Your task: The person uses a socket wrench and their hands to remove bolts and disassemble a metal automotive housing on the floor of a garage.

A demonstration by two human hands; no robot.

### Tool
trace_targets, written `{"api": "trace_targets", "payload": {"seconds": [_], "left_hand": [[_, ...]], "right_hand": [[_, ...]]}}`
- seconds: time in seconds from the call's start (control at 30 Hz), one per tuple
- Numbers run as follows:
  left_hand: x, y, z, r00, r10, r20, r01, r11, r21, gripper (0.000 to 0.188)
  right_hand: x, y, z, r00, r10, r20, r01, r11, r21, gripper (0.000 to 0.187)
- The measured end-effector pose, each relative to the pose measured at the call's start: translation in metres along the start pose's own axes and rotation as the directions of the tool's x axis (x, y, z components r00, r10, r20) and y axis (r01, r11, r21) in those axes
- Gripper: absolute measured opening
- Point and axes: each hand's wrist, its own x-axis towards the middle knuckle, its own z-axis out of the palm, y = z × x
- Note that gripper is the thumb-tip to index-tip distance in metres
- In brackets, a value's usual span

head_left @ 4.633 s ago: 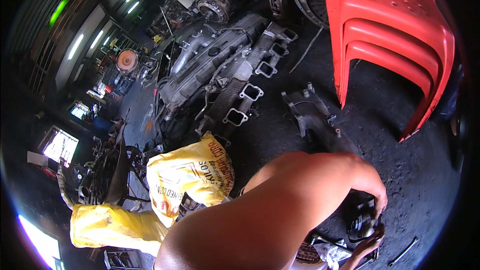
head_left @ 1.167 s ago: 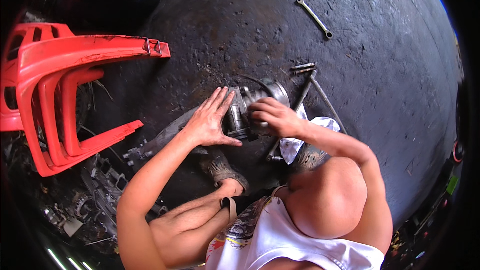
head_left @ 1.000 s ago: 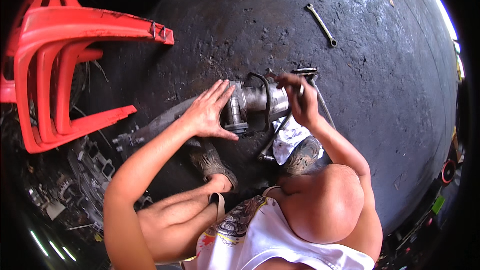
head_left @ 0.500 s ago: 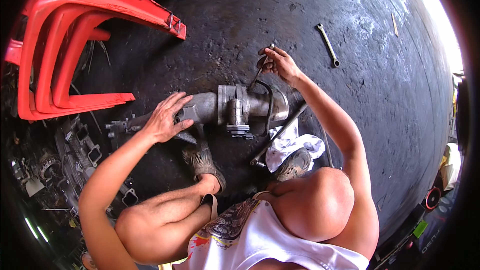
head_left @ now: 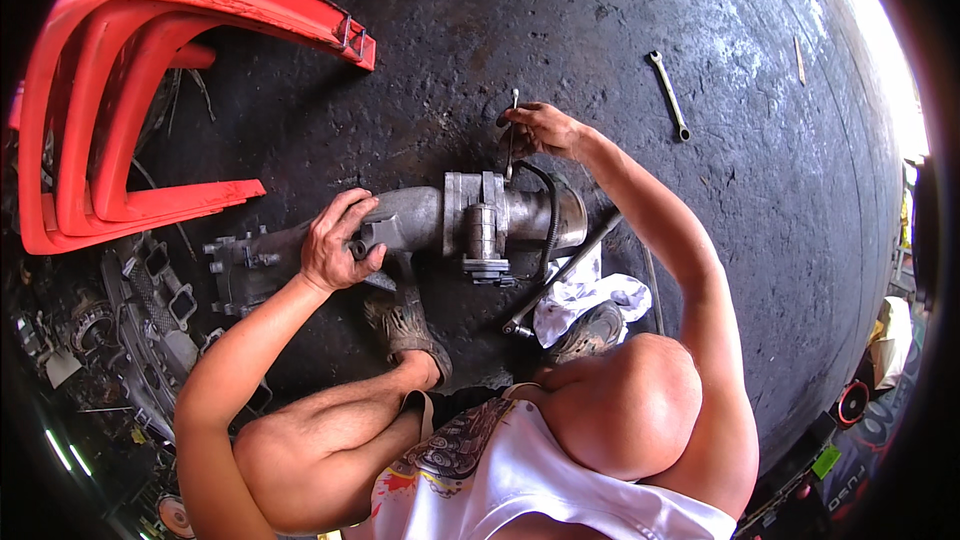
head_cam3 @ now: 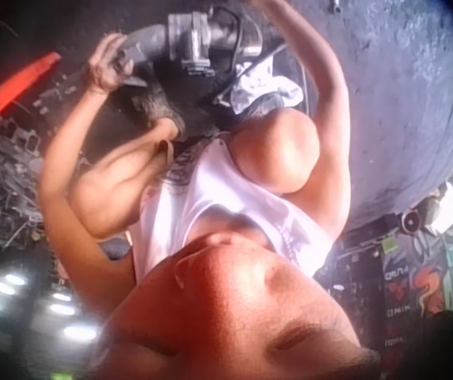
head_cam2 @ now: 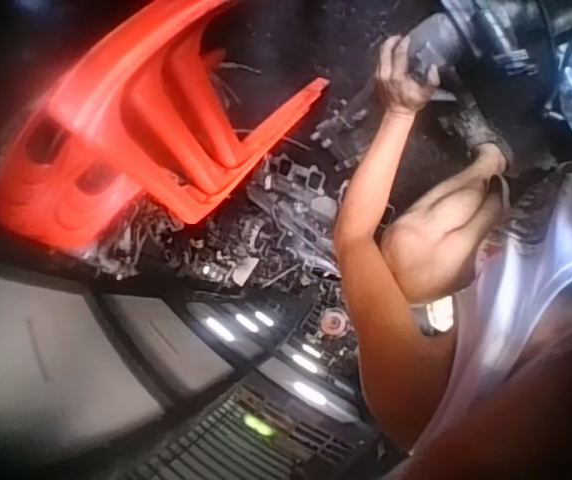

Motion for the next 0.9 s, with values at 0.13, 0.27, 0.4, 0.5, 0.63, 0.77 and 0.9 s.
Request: {"api": "trace_targets", "payload": {"seconds": [0.13, 0.27, 0.4, 0.5, 0.63, 0.77, 0.9], "left_hand": [[0.0, 0.0, 0.0, 1.0, 0.009, -0.005, -0.008, 1.0, 0.017, 0.051], [-0.009, -0.003, 0.002, 0.999, -0.007, -0.043, 0.007, 1.0, -0.007, 0.049], [-0.009, -0.005, -0.002, 0.999, 0.022, -0.048, -0.022, 1.0, -0.007, 0.047], [-0.011, -0.003, 0.0, 0.997, 0.033, -0.066, -0.033, 0.999, 0.004, 0.046], [-0.008, 0.004, 0.004, 0.995, 0.019, -0.099, -0.019, 1.0, -0.001, 0.043], [-0.001, 0.005, 0.004, 0.989, 0.009, -0.145, -0.009, 1.0, -0.001, 0.042], [-0.012, -0.003, 0.009, 0.978, -0.027, -0.207, 0.027, 1.0, -0.003, 0.043]], "right_hand": [[-0.019, 0.002, 0.004, 0.994, -0.112, 0.019, 0.113, 0.992, -0.06, 0.023], [-0.117, 0.038, 0.059, 0.762, -0.538, 0.361, 0.567, 0.284, -0.773, 0.02], [-0.175, 0.045, 0.068, 0.653, -0.495, 0.573, 0.568, -0.181, -0.803, 0.036], [-0.202, 0.012, 0.058, 0.725, -0.495, 0.478, 0.503, -0.093, -0.859, 0.025], [-0.195, -0.027, 0.036, 0.955, -0.19, 0.23, 0.223, -0.058, -0.973, 0.028], [-0.164, -0.039, 0.031, 0.965, 0.007, 0.263, 0.257, -0.241, -0.936, 0.037], [-0.085, -0.028, 0.048, 0.989, -0.029, 0.148, 0.148, -0.004, -0.989, 0.034]]}}
